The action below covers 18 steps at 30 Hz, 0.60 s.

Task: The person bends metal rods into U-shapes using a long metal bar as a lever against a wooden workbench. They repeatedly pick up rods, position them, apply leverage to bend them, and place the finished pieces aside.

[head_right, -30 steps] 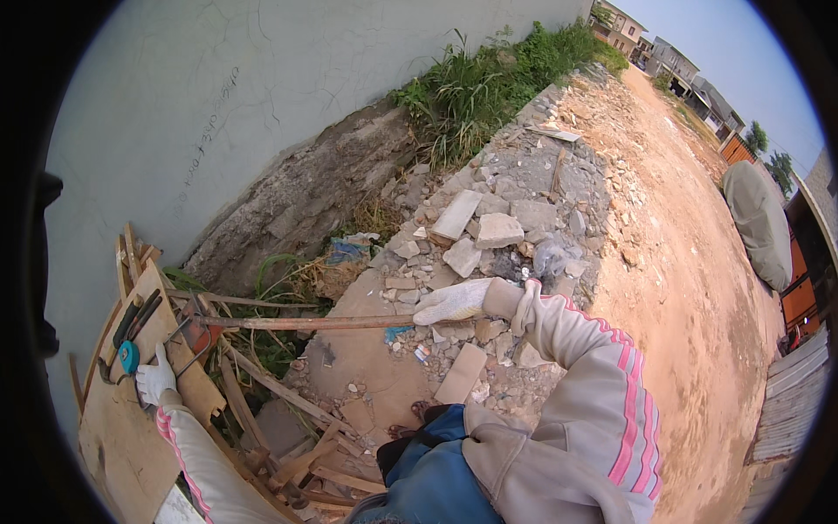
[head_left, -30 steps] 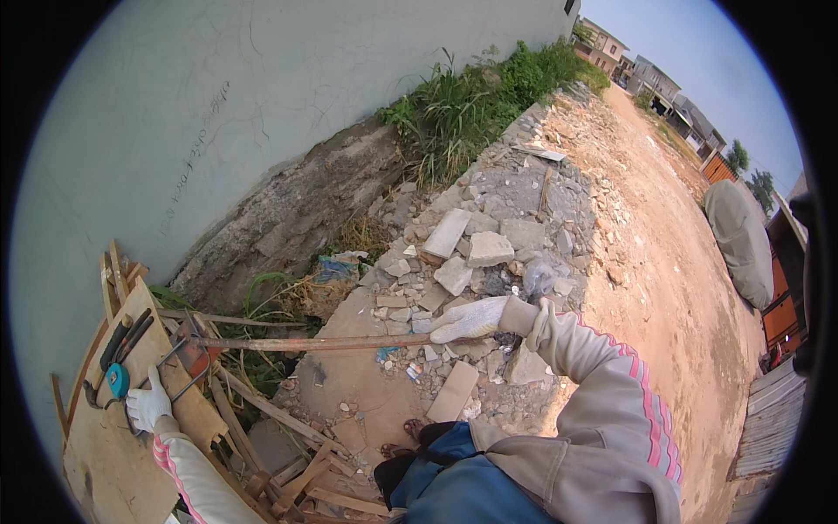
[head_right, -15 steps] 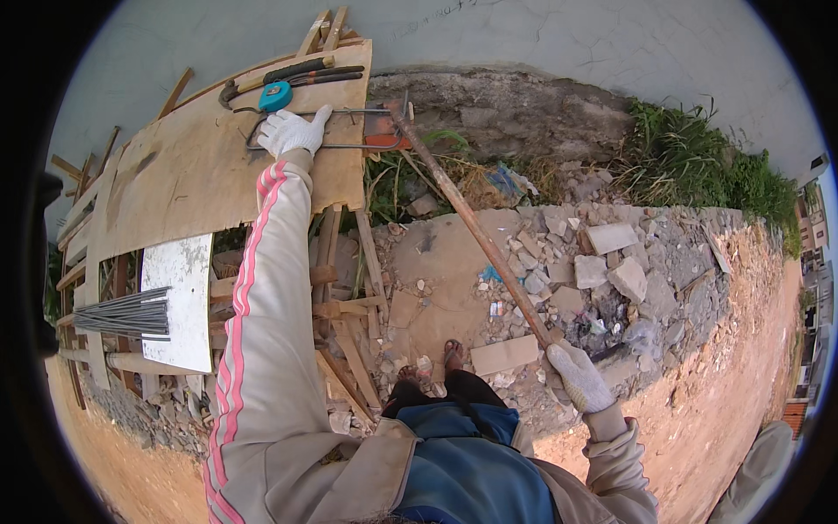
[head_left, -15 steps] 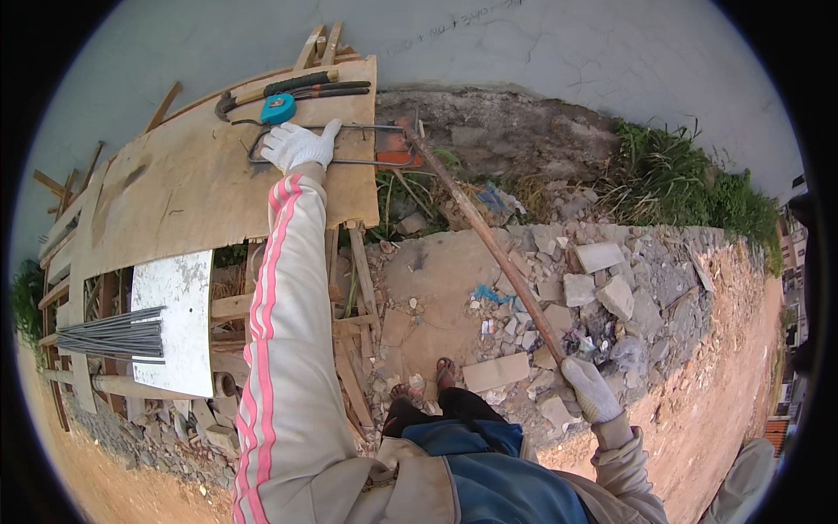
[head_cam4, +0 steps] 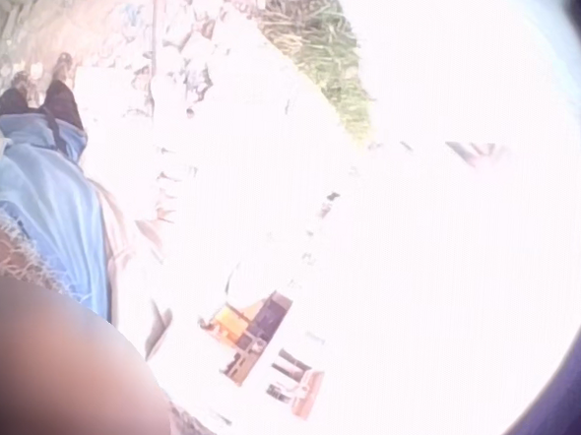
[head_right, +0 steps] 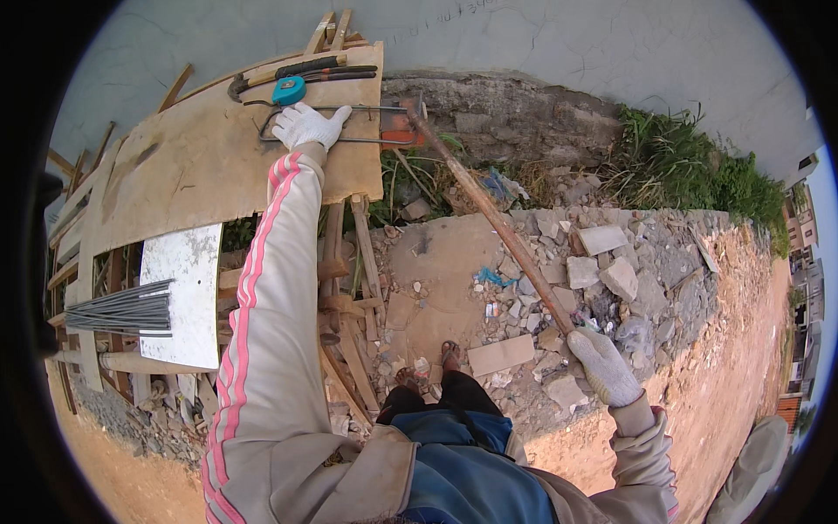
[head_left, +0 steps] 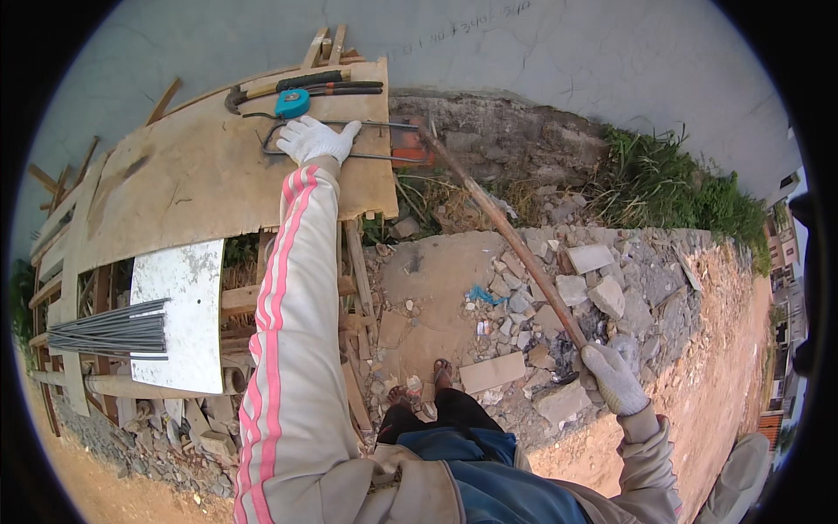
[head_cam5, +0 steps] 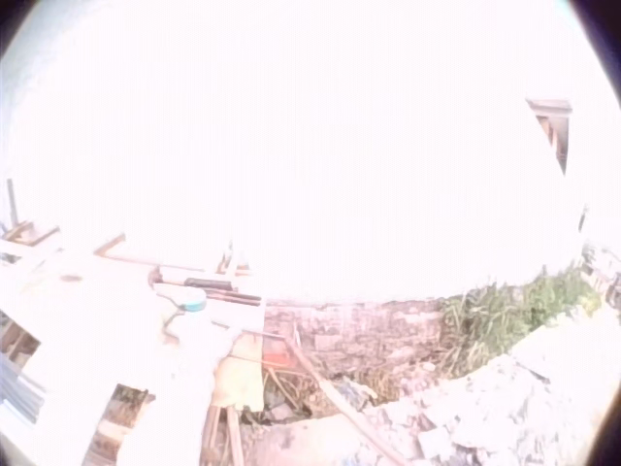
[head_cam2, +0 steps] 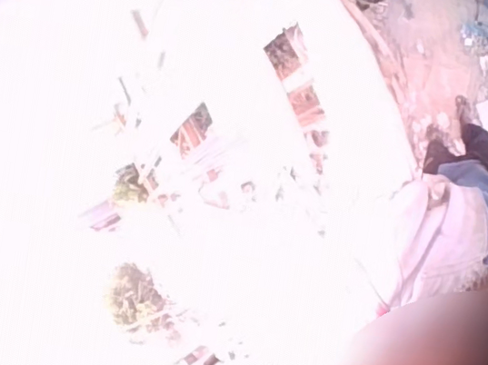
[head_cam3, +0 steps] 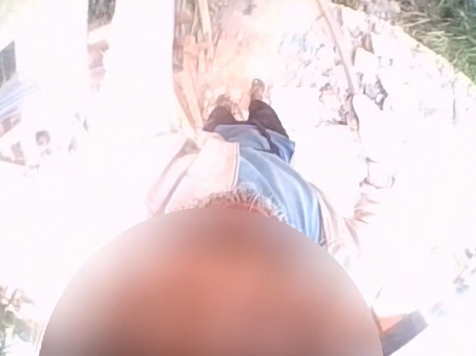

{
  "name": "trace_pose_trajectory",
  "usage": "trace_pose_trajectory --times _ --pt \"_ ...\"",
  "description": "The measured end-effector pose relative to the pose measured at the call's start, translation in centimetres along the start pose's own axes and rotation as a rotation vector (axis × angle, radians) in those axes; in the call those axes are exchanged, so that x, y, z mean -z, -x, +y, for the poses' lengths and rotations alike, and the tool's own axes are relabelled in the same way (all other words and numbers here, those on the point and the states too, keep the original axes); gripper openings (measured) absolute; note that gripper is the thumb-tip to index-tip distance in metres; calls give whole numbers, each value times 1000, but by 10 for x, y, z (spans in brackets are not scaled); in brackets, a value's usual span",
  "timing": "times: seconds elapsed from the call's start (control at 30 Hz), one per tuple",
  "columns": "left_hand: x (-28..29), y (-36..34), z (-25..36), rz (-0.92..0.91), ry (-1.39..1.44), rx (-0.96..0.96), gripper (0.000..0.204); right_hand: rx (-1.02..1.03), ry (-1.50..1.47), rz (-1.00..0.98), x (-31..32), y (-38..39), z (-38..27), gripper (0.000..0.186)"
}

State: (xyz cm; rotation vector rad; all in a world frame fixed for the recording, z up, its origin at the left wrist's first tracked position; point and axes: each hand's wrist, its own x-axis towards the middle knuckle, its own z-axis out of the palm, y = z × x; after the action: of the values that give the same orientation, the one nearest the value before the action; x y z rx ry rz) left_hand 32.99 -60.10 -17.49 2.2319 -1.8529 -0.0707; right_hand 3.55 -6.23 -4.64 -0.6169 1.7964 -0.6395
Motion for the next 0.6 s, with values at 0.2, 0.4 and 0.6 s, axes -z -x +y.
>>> trace_pose_trajectory --times 0.2,0.4,0.6 --pt "-7 1 1 96 -8 1 123 -10 -22 1 -1 7 -5 43" --pt "-13 -5 0 94 -22 -4 123 -31 -142 -157 -5 2 -7 39" --pt "-19 -8 -3 108 8 -49 121 -7 -217 -40 -68 21 5 33"
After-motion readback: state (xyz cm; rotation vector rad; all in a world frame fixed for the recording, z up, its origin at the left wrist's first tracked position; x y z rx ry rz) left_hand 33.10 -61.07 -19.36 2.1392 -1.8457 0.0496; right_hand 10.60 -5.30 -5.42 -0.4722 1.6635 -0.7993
